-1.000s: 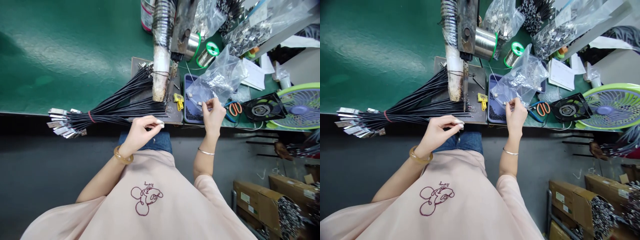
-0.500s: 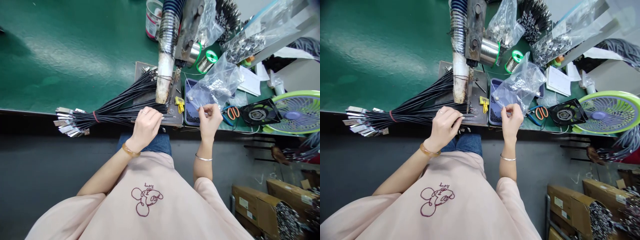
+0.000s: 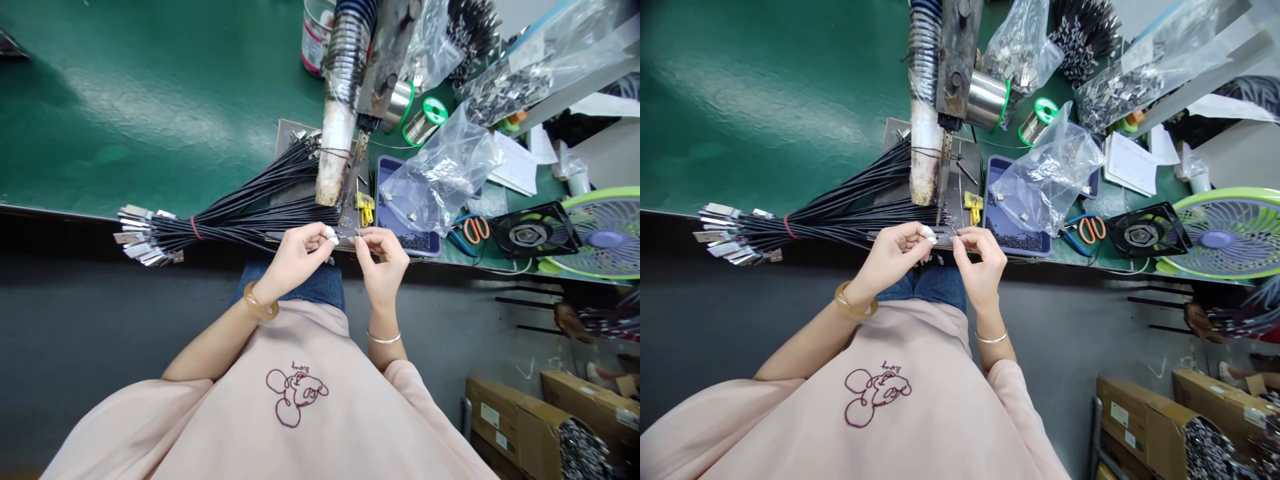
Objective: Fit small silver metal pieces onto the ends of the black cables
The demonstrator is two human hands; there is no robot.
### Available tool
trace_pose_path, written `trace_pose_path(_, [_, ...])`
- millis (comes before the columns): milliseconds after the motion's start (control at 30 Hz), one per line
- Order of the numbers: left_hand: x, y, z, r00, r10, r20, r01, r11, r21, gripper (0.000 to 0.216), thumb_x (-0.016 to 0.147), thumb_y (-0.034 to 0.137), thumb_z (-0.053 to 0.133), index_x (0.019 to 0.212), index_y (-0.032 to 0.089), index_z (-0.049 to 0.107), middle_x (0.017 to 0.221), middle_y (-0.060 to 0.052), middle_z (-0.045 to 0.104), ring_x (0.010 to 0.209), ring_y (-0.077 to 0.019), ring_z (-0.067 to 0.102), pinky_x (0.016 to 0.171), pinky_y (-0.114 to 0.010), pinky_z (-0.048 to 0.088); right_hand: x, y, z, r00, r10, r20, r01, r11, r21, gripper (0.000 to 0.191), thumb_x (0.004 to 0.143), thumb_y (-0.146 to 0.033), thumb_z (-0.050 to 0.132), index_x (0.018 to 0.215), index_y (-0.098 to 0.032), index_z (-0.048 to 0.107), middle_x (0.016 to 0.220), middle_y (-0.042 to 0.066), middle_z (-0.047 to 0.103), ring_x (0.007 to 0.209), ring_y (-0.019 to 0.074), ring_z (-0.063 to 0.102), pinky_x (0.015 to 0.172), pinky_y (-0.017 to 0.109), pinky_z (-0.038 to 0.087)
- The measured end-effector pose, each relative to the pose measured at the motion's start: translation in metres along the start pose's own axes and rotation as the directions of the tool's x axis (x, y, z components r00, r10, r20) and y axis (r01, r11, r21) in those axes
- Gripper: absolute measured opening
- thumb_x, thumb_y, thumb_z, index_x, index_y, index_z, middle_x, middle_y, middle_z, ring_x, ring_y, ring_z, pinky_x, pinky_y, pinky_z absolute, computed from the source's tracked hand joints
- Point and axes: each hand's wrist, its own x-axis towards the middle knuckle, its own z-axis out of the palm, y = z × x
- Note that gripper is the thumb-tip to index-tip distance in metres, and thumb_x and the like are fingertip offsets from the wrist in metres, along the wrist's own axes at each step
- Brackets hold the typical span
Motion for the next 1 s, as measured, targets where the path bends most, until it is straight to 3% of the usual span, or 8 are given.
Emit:
trace_pose_path(100, [0.002,-0.001,-0.004,0.998,-0.051,0.044,0.056,0.991,-0.122,0.016,0.088,0.028,0.064,0.081,0.013,0.064,0.066,0.001,0.06,0.057,-0.0078,0.056,0.058,-0.018,0.046,-0.002,0.001,0.008,0.998,-0.002,0.069,0.0,1.0,0.027,0.011,0.091,-0.029,0.067,0.083,-0.022,0.069,0.096,0.004,0.071,0.087,0.0157,0.07,0.073,0.028,0.062])
trace_pose_path(300, [0.002,-0.003,-0.004,0.996,-0.058,0.063,0.066,0.989,-0.131,0.013,0.086,0.024,0.065,0.081,0.013,0.067,0.065,0.001,0.062,0.057,-0.0074,0.057,0.059,-0.018,0.047,-0.006,0.004,0.014,0.994,0.016,0.111,-0.031,0.99,0.137,0.005,0.091,-0.025,0.067,0.089,-0.023,0.071,0.101,0.003,0.071,0.091,0.0144,0.07,0.076,0.026,0.062])
trace_pose_path(600, [0.004,0.002,-0.005,0.992,-0.073,0.102,0.088,0.986,-0.142,0.016,0.086,0.025,0.065,0.074,0.014,0.064,0.061,0.001,0.06,0.056,-0.0082,0.057,0.059,-0.019,0.047,-0.008,0.002,0.013,0.996,-0.051,0.078,0.044,0.994,0.1,0.006,0.091,-0.022,0.066,0.091,-0.024,0.072,0.101,0.004,0.072,0.093,0.016,0.07,0.075,0.029,0.063])
trace_pose_path(767, [0.004,0.004,-0.008,0.987,-0.074,0.145,0.088,0.992,-0.095,0.025,0.088,0.028,0.063,0.067,0.014,0.062,0.059,0.0,0.057,0.055,-0.0087,0.053,0.057,-0.02,0.044,-0.009,0.004,0.011,0.987,-0.143,0.071,0.144,0.99,-0.006,0.008,0.093,-0.023,0.064,0.092,-0.025,0.072,0.102,0.005,0.073,0.095,0.0189,0.071,0.08,0.035,0.064])
trace_pose_path(833, [0.005,0.004,-0.01,0.983,-0.08,0.164,0.093,0.993,-0.077,0.028,0.088,0.029,0.065,0.065,0.014,0.062,0.058,0.0,0.056,0.055,-0.0088,0.051,0.056,-0.021,0.042,-0.008,0.006,0.011,0.989,-0.116,0.091,0.114,0.993,0.028,0.008,0.093,-0.024,0.064,0.091,-0.024,0.071,0.102,0.005,0.073,0.095,0.0186,0.071,0.08,0.034,0.064])
trace_pose_path(1000, [0.005,0.003,-0.016,0.975,-0.086,0.204,0.12,0.98,-0.157,0.021,0.08,0.028,0.074,0.066,0.013,0.071,0.063,-0.002,0.064,0.059,-0.01,0.053,0.058,-0.022,0.044,-0.003,0.015,0.015,0.978,0.075,0.192,-0.127,0.954,0.272,0.009,0.091,-0.029,0.067,0.086,-0.021,0.068,0.103,0.005,0.072,0.09,0.0161,0.074,0.081,0.03,0.064])
